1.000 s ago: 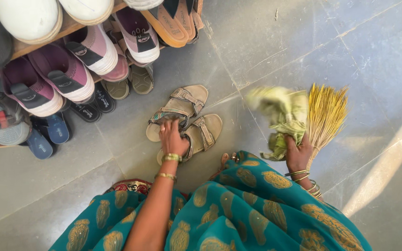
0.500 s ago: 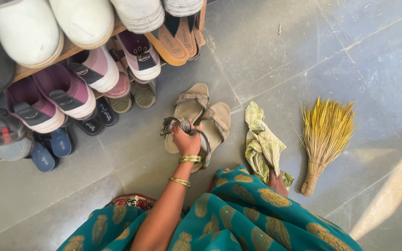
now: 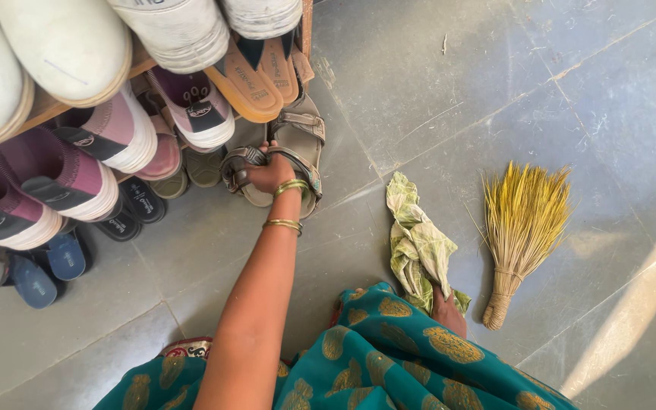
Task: The person wipes various shoes and sandals with a cloth and sweeps the floor with a broom. They handle each item individually, wiping surfaces and placing them back on a wooden shoe rack or the floor.
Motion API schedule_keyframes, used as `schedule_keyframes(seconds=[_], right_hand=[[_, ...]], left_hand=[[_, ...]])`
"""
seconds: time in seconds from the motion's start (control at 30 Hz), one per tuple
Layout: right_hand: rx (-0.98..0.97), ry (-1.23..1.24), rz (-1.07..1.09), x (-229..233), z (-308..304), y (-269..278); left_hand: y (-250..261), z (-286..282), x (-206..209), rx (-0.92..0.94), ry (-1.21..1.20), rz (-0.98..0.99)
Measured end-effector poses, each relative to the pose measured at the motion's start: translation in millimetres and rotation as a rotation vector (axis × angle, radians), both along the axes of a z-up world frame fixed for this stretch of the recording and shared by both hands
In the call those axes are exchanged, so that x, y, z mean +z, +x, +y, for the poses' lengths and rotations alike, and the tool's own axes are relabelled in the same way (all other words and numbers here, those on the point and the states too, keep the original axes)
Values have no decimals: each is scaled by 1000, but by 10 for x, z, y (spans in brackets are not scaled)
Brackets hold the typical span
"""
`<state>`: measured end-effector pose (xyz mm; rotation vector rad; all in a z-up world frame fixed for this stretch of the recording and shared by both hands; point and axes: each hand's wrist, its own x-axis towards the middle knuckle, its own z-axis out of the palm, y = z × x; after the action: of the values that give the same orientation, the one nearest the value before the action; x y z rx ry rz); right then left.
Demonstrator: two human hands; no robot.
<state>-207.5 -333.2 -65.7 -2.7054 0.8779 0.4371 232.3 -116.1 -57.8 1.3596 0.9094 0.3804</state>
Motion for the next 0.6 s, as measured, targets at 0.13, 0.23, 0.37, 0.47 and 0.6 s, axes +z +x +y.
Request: schedule_keyframes(seconds=[0.13, 0.23, 0.37, 0.47, 0.6], right_hand=[[-35, 15, 103, -31, -39, 36], [-9, 41, 105, -100, -80, -67], [20, 60, 87, -218, -174, -132], [35, 53, 131, -263, -209, -146], [-7, 74, 213, -215, -220, -135]], left_hand=[[329, -11, 32, 92, 3, 238], [569, -5, -76, 215, 73, 46], [834, 47, -258, 248, 102, 58], [885, 89, -425, 111, 220, 209], [678, 123, -617, -319, 752, 253]])
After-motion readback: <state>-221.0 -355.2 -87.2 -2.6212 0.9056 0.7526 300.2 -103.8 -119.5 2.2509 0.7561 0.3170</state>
